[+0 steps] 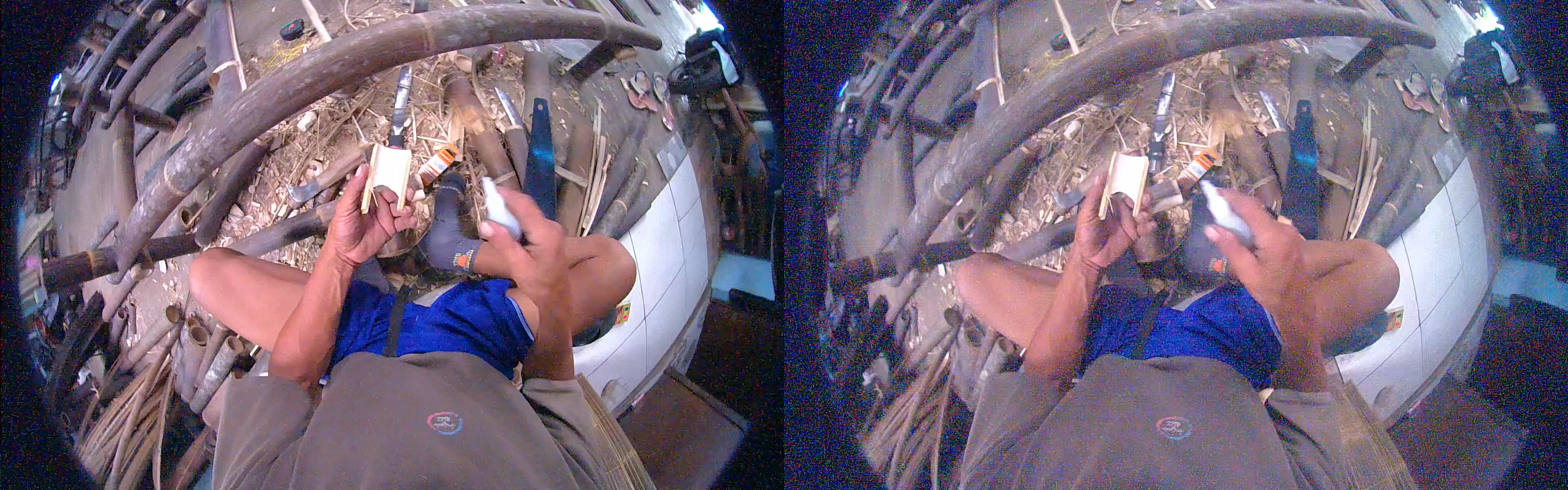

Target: The person applies glue from a white tube to the edges of a small bamboo ring and a U-shaped bamboo piece, then presses them together to form a joint. The person repeats the gluing and pressing steps on the same components.

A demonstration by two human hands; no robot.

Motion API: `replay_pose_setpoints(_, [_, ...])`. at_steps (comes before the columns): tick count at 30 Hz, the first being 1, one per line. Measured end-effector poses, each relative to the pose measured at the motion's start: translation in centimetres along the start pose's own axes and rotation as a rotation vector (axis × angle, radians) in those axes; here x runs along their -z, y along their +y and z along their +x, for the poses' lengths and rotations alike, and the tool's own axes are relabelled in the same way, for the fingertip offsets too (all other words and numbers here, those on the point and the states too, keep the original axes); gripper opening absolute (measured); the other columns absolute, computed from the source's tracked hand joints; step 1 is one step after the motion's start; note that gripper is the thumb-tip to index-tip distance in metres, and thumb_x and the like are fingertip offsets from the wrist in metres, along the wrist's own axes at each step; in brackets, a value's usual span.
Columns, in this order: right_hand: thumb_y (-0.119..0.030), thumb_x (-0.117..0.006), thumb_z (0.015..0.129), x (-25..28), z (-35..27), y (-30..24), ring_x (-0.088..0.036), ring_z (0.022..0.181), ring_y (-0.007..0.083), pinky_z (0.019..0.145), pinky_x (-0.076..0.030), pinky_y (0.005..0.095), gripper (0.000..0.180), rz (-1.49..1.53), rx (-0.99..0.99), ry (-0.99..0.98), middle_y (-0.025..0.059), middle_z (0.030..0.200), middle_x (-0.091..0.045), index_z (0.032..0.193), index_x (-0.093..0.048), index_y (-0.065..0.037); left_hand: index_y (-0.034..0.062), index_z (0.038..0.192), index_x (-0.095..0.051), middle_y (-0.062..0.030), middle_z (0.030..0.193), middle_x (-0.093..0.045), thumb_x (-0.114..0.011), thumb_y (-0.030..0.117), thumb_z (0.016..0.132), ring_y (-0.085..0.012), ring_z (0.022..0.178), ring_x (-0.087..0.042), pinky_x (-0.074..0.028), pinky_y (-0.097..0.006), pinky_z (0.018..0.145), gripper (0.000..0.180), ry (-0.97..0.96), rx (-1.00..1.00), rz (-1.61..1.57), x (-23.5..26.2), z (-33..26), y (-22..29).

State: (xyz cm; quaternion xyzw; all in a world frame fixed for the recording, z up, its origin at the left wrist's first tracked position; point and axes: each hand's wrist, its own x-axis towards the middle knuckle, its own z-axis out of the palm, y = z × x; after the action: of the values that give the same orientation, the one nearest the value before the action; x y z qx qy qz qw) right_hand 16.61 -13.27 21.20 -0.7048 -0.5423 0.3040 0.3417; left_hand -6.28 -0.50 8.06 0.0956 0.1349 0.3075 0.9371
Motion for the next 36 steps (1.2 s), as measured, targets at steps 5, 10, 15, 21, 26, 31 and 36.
replay_pose_setpoints(5, [-0.018,-0.071,0.095,-3.0,2.8,-1.3,-0.071,0.1,0.0207,0.088,-0.054,0.0349,0.044,0.131,-0.002,-0.189,0.0182,0.109,-0.073,0.134,-0.059,-0.002,0.0117,0.141,-0.053,-0.0138,0.11,-0.065,-0.054,0.058,0.102,-0.0231,0.092,-0.062,-0.052,-0.039,0.075,0.06,0.072,-0.026,0.056,-1.6,-0.9,0.6])
replay_pose_setpoints(10, [-0.018,-0.068,0.097,-4.1,4.1,-0.6,-0.069,0.089,0.0175,0.081,-0.054,0.0346,0.035,0.076,0.091,-0.148,0.0156,0.097,-0.073,0.128,-0.061,-0.003,0.0112,0.141,-0.053,-0.014,0.11,-0.066,-0.054,0.056,0.102,-0.0232,0.092,-0.061,-0.049,-0.035,0.072,0.059,0.084,-0.054,0.066,-1.9,-1.5,0.9])
replay_pose_setpoints(15, [-0.017,-0.068,0.098,-4.0,4.8,-1.5,-0.064,0.078,0.0117,0.072,-0.053,0.0307,0.028,0.042,0.042,-0.152,0.012,0.086,-0.071,0.122,-0.066,-0.003,0.0105,0.143,-0.051,-0.015,0.111,-0.065,-0.055,0.057,0.102,-0.0244,0.093,-0.061,-0.05,-0.036,0.074,0.062,0.118,-0.069,0.056,-2.2,-1.8,1.1])
replay_pose_setpoints(21, [-0.017,-0.069,0.098,-4.3,5.0,-1.2,-0.063,0.077,0.0105,0.071,-0.052,0.0296,0.026,0.046,0.093,-0.099,0.011,0.085,-0.071,0.12,-0.068,-0.003,0.0102,0.145,-0.05,-0.0147,0.115,-0.066,-0.058,0.055,0.101,-0.0264,0.098,-0.064,-0.051,-0.038,0.076,0.064,0.151,-0.054,0.031,-2.2,-1.5,0.9])
replay_pose_setpoints(26, [-0.016,-0.069,0.098,-4.3,5.1,-1.3,-0.065,0.075,0.0139,0.071,-0.053,0.0316,0.026,0.034,0.086,-0.133,0.0139,0.086,-0.072,0.12,-0.068,-0.003,0.0097,0.144,-0.051,-0.0137,0.118,-0.067,-0.059,0.055,0.101,-0.0262,0.1,-0.065,-0.052,-0.037,0.075,0.063,0.164,-0.055,-0.008,-1.5,-1.5,0.7])
replay_pose_setpoints(31, [-0.017,-0.069,0.098,-4.4,5.3,-1.3,-0.065,0.072,0.0154,0.069,-0.052,0.0323,0.026,0.036,0.132,-0.101,0.015,0.081,-0.07,0.119,-0.069,-0.002,0.0111,0.145,-0.051,-0.0137,0.118,-0.068,-0.058,0.056,0.101,-0.0241,0.1,-0.065,-0.052,-0.037,0.075,0.063,0.13,-0.065,0.053,-0.9,-1.4,0.8])
replay_pose_setpoints(36, [-0.017,-0.068,0.098,-4.1,5.6,-1.9,-0.064,0.071,0.0155,0.069,-0.051,0.0322,0.027,0.012,0.111,-0.107,0.0143,0.08,-0.069,0.12,-0.068,-0.002,0.0119,0.147,-0.05,-0.0116,0.123,-0.067,-0.057,0.056,0.101,-0.0221,0.103,-0.065,-0.051,-0.036,0.076,0.064,0.157,-0.095,0.094,-1.8,-1.4,0.7])
